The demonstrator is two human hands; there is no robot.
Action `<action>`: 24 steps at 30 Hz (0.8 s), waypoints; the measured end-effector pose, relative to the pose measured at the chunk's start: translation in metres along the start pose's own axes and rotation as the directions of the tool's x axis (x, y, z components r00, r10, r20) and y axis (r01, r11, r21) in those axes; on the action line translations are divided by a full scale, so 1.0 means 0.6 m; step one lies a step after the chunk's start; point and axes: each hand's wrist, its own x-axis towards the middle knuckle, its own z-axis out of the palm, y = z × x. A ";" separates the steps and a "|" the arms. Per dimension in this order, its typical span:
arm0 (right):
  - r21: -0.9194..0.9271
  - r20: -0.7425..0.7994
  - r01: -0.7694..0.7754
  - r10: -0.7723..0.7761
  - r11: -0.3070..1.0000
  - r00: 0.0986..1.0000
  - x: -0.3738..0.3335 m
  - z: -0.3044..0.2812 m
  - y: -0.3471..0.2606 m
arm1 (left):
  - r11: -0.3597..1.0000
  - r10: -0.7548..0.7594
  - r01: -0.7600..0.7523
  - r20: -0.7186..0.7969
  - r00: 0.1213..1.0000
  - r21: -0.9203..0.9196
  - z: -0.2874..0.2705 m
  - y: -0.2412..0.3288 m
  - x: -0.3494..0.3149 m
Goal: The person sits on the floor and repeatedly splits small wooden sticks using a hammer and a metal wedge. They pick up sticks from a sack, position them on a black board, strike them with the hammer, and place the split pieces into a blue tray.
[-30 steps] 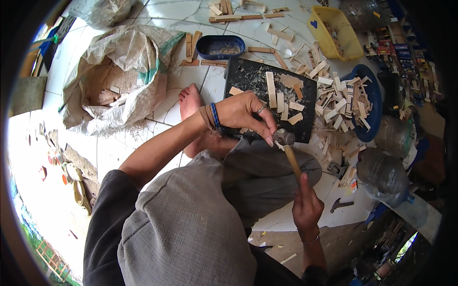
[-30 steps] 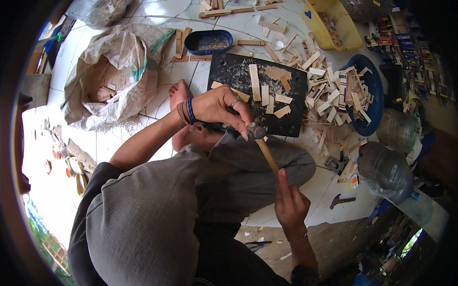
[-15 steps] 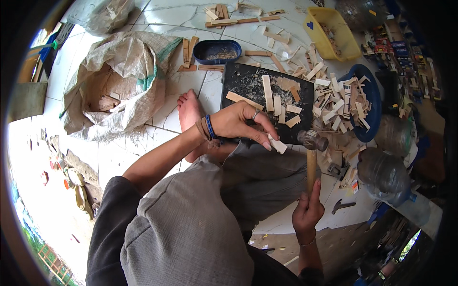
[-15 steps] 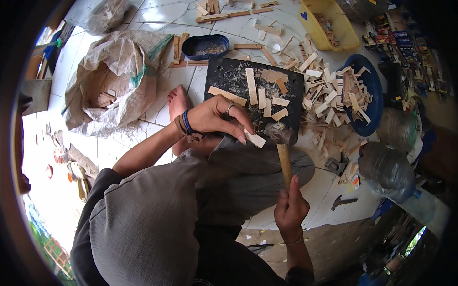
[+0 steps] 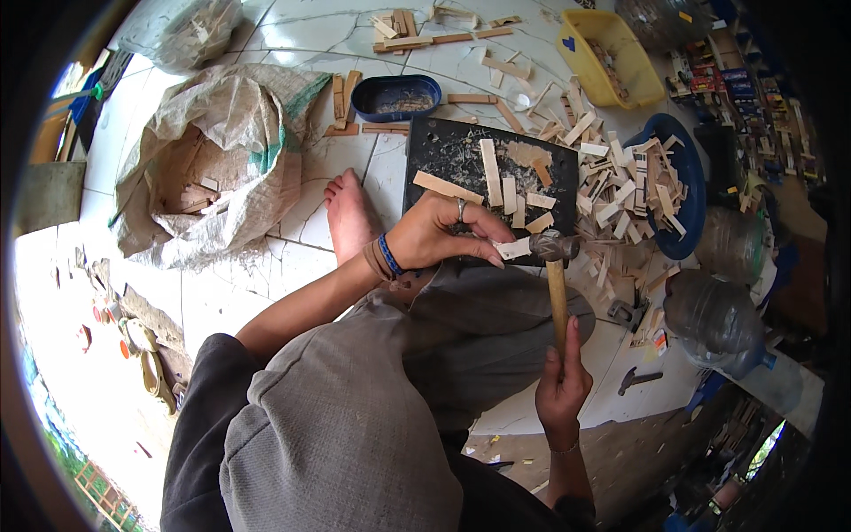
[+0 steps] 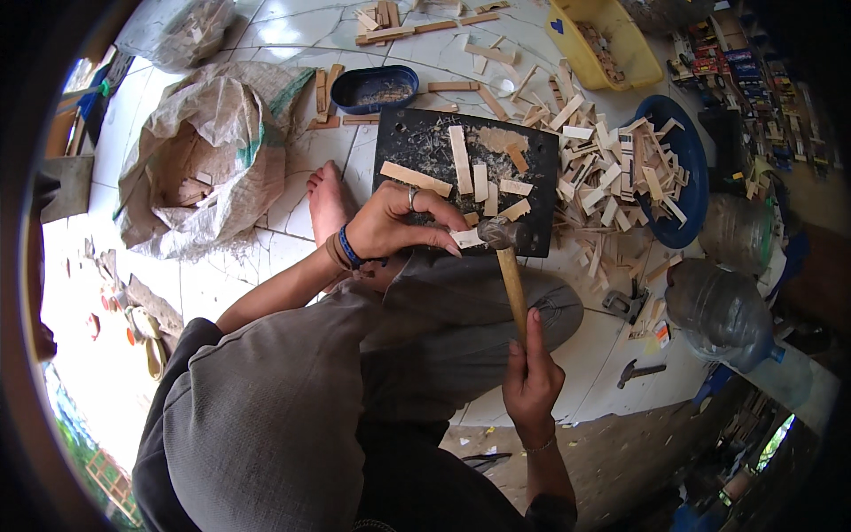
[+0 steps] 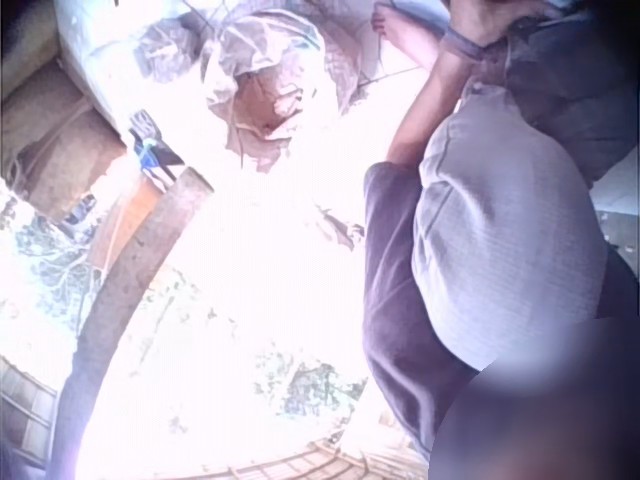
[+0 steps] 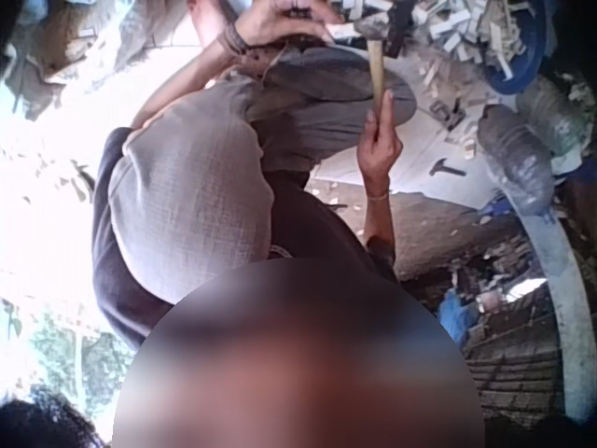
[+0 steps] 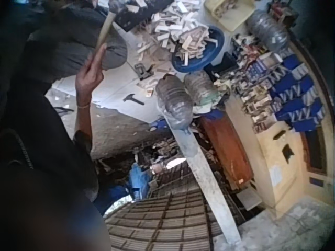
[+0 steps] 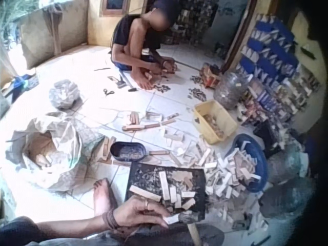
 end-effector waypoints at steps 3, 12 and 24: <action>0.002 0.027 -0.043 0.043 0.999 0.999 -0.002 -0.004 -0.003 | 0.999 0.035 -0.036 -0.045 0.998 -0.007 0.003 -0.001 0.002; 0.006 0.037 -0.065 0.064 0.998 0.997 0.001 -0.006 -0.012 | 0.989 -0.119 0.109 -0.090 0.989 -0.101 0.015 0.009 0.003; -0.134 -0.011 0.203 -0.207 0.970 0.978 -0.012 -0.022 -0.004 | 0.994 -0.106 0.102 -0.113 0.988 -0.046 0.020 0.007 0.002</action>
